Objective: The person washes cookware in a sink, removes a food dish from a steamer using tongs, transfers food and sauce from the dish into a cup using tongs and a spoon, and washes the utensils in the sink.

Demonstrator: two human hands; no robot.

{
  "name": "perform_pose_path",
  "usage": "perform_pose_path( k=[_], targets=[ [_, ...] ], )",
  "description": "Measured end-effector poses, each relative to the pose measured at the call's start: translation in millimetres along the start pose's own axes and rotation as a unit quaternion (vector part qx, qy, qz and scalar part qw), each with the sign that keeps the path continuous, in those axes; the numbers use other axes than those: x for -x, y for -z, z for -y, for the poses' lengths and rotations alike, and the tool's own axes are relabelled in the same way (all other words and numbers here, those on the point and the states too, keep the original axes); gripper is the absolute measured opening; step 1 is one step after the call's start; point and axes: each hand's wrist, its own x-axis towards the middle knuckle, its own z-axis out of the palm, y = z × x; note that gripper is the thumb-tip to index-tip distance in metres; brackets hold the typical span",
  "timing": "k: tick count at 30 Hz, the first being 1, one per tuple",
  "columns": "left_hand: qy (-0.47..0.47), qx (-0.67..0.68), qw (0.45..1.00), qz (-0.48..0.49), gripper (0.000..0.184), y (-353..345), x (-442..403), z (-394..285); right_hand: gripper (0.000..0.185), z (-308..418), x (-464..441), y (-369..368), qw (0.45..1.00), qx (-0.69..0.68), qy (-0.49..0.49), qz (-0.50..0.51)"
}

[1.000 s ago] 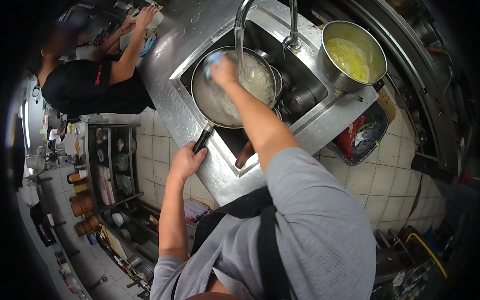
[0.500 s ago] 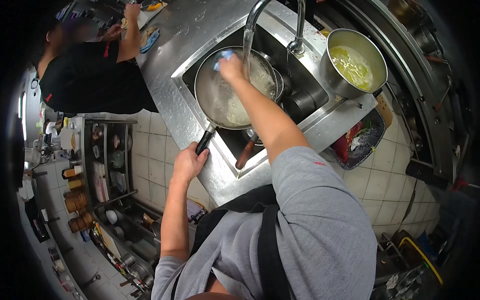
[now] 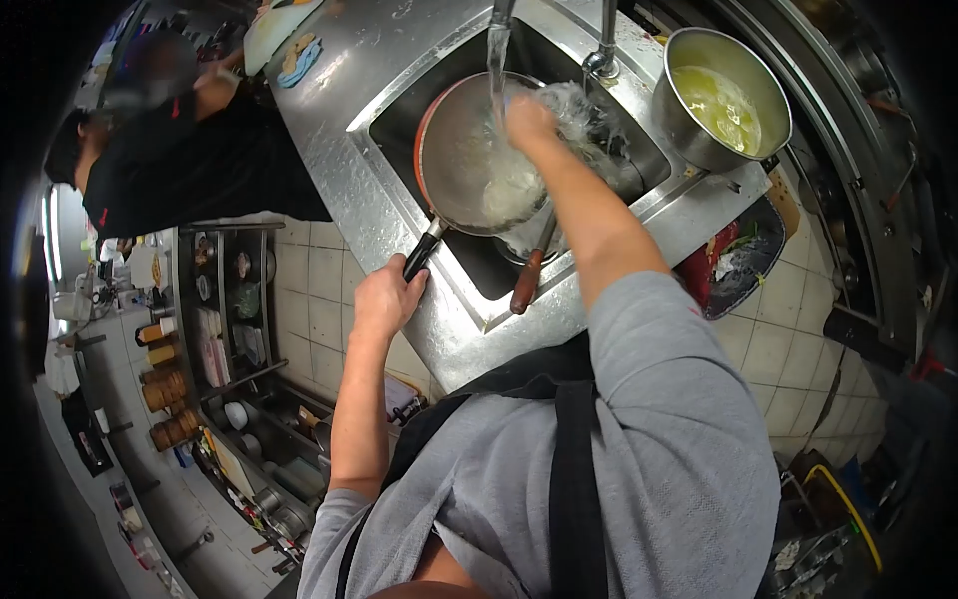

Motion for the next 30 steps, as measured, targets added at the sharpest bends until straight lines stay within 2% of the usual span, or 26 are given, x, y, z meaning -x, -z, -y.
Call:
perform_pose_path(
  k=[1,3,4,5,7,9,11,13,14,15,16,17,18,19,20,21,22,23,25,27,29,30],
  targets=[
    [-0.002,-0.013,1.0,-0.012,0.036,-0.6,-2.8,-0.4,0.028,19.1,-3.1,12.4,0.992,-0.119,-0.039,-0.026],
    [-0.013,-0.027,0.999,-0.014,0.035,-4.0,0.2,-2.0,0.036,62.0,-10.0,-8.3,0.969,-0.225,-0.096,-0.032],
    [-0.004,-0.036,0.999,-0.008,0.036,-2.9,-2.3,-3.1,0.047,85.4,22.6,-2.3,0.974,-0.216,-0.063,-0.04],
    [0.009,-0.045,0.999,-0.004,0.037,-1.1,-5.8,-4.5,0.052,94.8,34.1,-23.2,0.979,-0.203,0.016,-0.029],
    [0.021,-0.036,0.999,-0.006,0.037,-1.7,-4.0,-6.3,0.048,93.1,74.7,-35.0,0.975,-0.173,0.113,0.08],
    [0.033,-0.025,0.999,-0.007,0.038,-0.4,-5.9,-6.3,0.046,54.8,95.8,-49.2,0.973,-0.045,0.175,0.147],
    [0.039,0.034,0.999,0.011,0.038,2.3,-2.4,-4.9,0.032,8.6,91.6,-35.1,0.955,0.099,0.196,0.201],
    [0.03,0.022,0.999,0.014,0.038,4.0,-3.3,-5.4,0.022,-40.5,51.6,-30.2,0.941,0.223,0.2,0.16],
    [0.023,0.006,0.999,0.021,0.038,4.7,-2.7,-4.9,0.021,-55.2,29.7,-22.8,0.918,0.302,0.237,0.096],
    [0.025,0.003,0.999,0.023,0.038,5.4,-3.1,-5.0,0.023,-58.1,3.6,-23.5,0.931,0.309,0.194,0.016],
    [0.027,0.001,0.999,0.02,0.038,5.0,-4.9,-7.0,0.023,-45.1,2.2,0.8,0.955,0.23,0.18,-0.057],
    [0.028,-0.001,0.999,0.021,0.038,2.9,-4.4,-9.3,0.023,-34.4,-15.4,1.2,0.974,0.148,0.147,-0.086],
    [0.025,-0.005,0.999,0.027,0.038,0.9,-2.9,-10.0,0.024,-3.0,-8.9,21.1,0.996,0.056,0.055,-0.052],
    [0.029,-0.01,0.999,0.022,0.039,0.6,-4.4,-9.9,0.029,11.6,-10.2,14.6,0.994,-0.021,0.086,-0.071],
    [0.033,-0.017,0.999,0.016,0.04,1.5,-5.7,-10.5,0.032,35.7,-5.4,-6.1,0.991,-0.108,0.021,-0.081],
    [0.04,-0.024,0.999,0.025,0.04,4.4,-5.3,-13.7,0.037,53.7,10.5,-24.3,0.988,-0.091,0.084,-0.094],
    [0.036,-0.026,0.999,0.023,0.04,4.8,-6.8,-15.0,0.041,60.6,34.7,-43.4,0.978,-0.119,0.151,-0.082],
    [0.033,-0.026,0.999,0.019,0.039,4.5,-8.1,-14.6,0.042,67.7,60.5,-49.7,0.979,-0.09,0.184,-0.012],
    [0.039,-0.025,0.999,0.017,0.038,4.9,-5.1,-12.0,0.042,35.0,82.2,-62.4,0.96,-0.005,0.273,0.054],
    [0.044,0.031,0.998,0.044,0.039,8.6,-4.6,-12.7,0.042,-2.5,65.0,-44.4,0.928,0.195,0.239,0.21],
    [0.038,0.031,0.998,0.043,0.04,5.0,-0.6,-9.7,0.043,-40.9,21.0,-60.6,0.968,0.167,0.103,0.157],
    [0.034,0.033,0.998,0.04,0.041,4.0,-2.8,-9.0,0.043,-32.5,15.3,-47.4,0.968,0.168,0.105,0.152]
  ],
)
